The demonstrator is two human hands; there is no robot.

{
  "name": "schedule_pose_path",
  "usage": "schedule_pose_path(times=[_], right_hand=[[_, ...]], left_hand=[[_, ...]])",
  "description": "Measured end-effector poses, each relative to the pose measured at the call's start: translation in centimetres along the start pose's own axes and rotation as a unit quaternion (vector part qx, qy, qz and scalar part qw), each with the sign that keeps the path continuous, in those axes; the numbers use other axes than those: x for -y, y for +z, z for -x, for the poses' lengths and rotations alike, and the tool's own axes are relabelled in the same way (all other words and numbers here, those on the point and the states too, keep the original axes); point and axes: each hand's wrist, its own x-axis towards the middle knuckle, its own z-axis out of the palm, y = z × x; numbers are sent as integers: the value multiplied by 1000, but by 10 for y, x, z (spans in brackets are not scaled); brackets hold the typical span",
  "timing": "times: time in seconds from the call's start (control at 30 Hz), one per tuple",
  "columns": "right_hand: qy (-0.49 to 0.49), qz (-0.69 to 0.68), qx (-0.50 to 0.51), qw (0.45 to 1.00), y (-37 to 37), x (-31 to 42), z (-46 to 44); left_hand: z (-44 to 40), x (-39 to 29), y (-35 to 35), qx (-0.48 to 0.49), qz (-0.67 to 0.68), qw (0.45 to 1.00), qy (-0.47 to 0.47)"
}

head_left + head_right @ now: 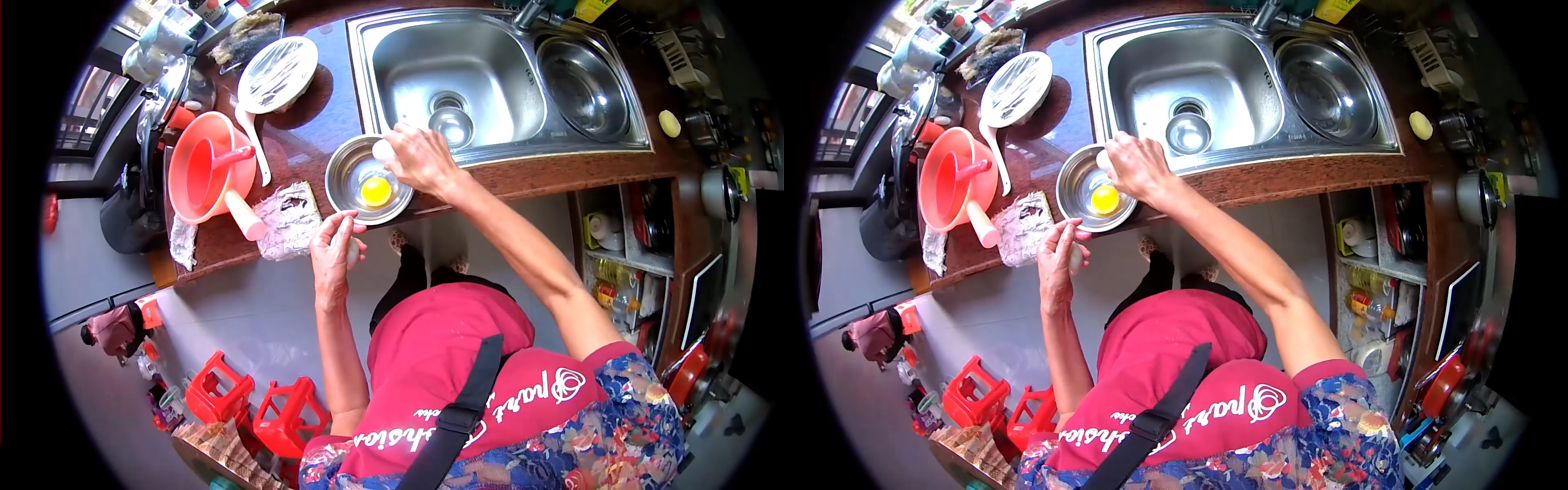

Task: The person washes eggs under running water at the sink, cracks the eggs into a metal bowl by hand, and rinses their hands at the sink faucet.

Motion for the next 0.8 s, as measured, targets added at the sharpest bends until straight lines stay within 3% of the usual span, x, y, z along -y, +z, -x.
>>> schedule_pose_path(times=[0.03,0.1,0.2,0.33,0.47,0.57,0.7,0.77,0.8], right_hand=[[28,-63,16,997,-5,2,3],[38,-60,-26,997,-10,7,2],[62,-82,1,995,-29,8,-7],[103,-348,92,927,-64,16,-19],[41,-408,107,906,-90,30,-28],[48,-457,98,883,-113,49,-27],[66,-535,141,830,-105,48,-22],[74,-582,204,783,-55,17,-22],[51,-307,173,935,-35,5,-20]], left_hand=[[1,-1,0,-3,-7,1000,1],[6,4,0,-9,-11,1000,-2],[3,6,1,-3,-14,1000,4],[3,5,4,-1,4,1000,-5],[1,7,6,4,5,1000,-5],[0,6,6,4,7,1000,-6],[0,6,5,0,6,1000,-8],[-1,7,4,0,3,1000,-13],[-1,7,3,0,1,1000,-15]])
